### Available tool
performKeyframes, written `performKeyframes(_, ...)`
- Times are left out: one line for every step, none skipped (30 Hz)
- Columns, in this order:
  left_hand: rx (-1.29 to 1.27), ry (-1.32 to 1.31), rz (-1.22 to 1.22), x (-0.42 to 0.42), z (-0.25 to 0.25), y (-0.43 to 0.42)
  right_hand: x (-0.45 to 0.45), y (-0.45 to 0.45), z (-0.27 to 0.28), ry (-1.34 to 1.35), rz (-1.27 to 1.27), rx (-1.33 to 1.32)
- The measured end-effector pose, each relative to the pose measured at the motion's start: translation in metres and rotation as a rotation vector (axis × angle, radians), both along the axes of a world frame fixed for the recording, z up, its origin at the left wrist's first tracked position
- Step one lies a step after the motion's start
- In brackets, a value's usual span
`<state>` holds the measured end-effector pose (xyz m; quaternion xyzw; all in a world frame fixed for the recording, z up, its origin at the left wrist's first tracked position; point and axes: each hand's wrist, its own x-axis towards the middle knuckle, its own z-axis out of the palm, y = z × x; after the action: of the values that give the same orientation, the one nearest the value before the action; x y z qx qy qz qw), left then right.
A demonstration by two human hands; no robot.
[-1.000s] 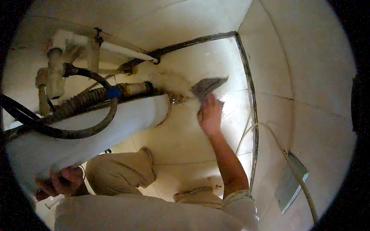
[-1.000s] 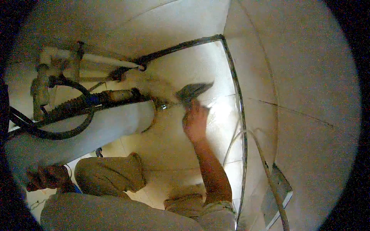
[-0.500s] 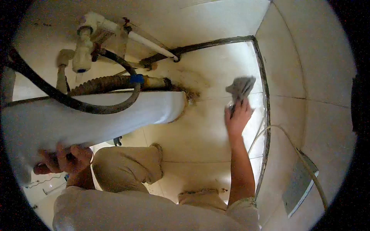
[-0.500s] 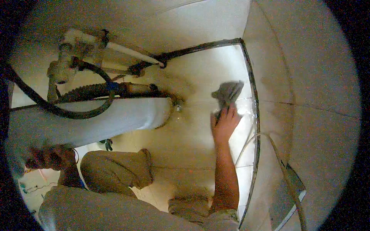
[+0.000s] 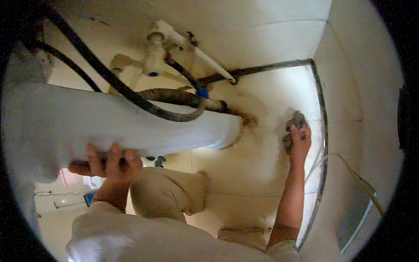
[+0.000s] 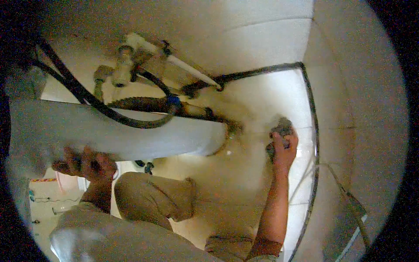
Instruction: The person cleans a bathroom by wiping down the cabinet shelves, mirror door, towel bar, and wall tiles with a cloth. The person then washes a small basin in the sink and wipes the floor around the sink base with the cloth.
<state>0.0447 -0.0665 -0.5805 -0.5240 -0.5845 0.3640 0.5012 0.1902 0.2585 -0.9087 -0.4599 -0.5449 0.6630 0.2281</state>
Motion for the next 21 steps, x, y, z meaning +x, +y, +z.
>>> performKeyframes(0.089, -0.062, 0.020, 0.001, -0.012, 0.019, -0.011, 0.004, 0.019, 0.115, 0.019, -0.104)
performKeyframes(0.094, -0.067, 0.013, 0.002, -0.015, 0.021, -0.021, 0.007, 0.037, 0.218, 0.035, -0.213)
performKeyframes(0.104, -0.079, 0.007, 0.001, -0.017, 0.020, -0.021, 0.014, 0.036, 0.243, 0.100, -0.381)
performKeyframes(0.115, -0.092, 0.000, 0.001, -0.018, 0.017, -0.023, 0.014, 0.038, 0.349, 0.134, -0.487)
performKeyframes(0.126, -0.101, 0.016, 0.000, -0.019, 0.012, -0.024, 0.010, 0.036, 0.402, 0.106, -0.509)
performKeyframes(0.140, -0.116, 0.029, 0.000, -0.021, 0.009, -0.025, 0.007, 0.032, 0.449, 0.074, -0.528)
performKeyframes(0.153, -0.136, 0.043, 0.002, -0.022, 0.007, -0.023, 0.004, 0.029, 0.491, 0.042, -0.548)
performKeyframes(0.157, -0.100, 0.019, 0.002, -0.022, 0.008, -0.022, -0.001, 0.030, 0.488, 0.015, -0.596)
performKeyframes(0.162, -0.069, -0.005, -0.005, -0.021, 0.012, -0.024, -0.009, 0.034, 0.479, -0.015, -0.644)
performKeyframes(0.167, -0.046, -0.026, -0.009, -0.020, 0.017, -0.023, -0.017, 0.038, 0.461, -0.046, -0.691)
performKeyframes(0.167, -0.064, -0.033, -0.010, -0.019, 0.020, -0.020, -0.025, 0.039, 0.440, -0.026, -0.701)
performKeyframes(0.166, -0.078, -0.040, -0.010, -0.017, 0.024, -0.018, -0.034, 0.039, 0.421, -0.004, -0.712)
performKeyframes(0.165, -0.088, -0.046, -0.007, -0.014, 0.026, -0.017, -0.042, 0.032, 0.443, 0.027, -0.758)
performKeyframes(0.201, -0.107, -0.084, -0.007, -0.014, 0.028, -0.017, -0.049, 0.030, 0.469, 0.054, -0.804)
performKeyframes(0.239, -0.127, -0.122, -0.011, -0.015, 0.031, -0.020, -0.063, 0.043, 0.404, 0.043, -0.753)
performKeyframes(0.279, -0.142, -0.162, -0.010, -0.017, 0.035, -0.026, -0.081, 0.061, 0.346, 0.034, -0.699)
performKeyframes(0.317, -0.167, -0.147, -0.008, -0.018, 0.036, -0.036, -0.099, 0.081, 0.323, 0.090, -0.521)
performKeyframes(0.354, -0.194, -0.130, -0.006, -0.018, 0.034, -0.044, -0.117, 0.105, 0.297, 0.146, -0.344)
performKeyframes(0.362, -0.199, -0.122, -0.006, -0.018, 0.032, -0.049, -0.121, 0.153, 0.294, 0.283, -0.477)
performKeyframes(0.371, -0.205, -0.114, -0.007, -0.017, 0.030, -0.063, -0.153, 0.145, 0.534, 0.256, -0.083)
performKeyframes(0.349, -0.188, -0.110, -0.011, -0.017, 0.026, -0.074, -0.167, 0.166, 0.579, 0.268, 0.212)
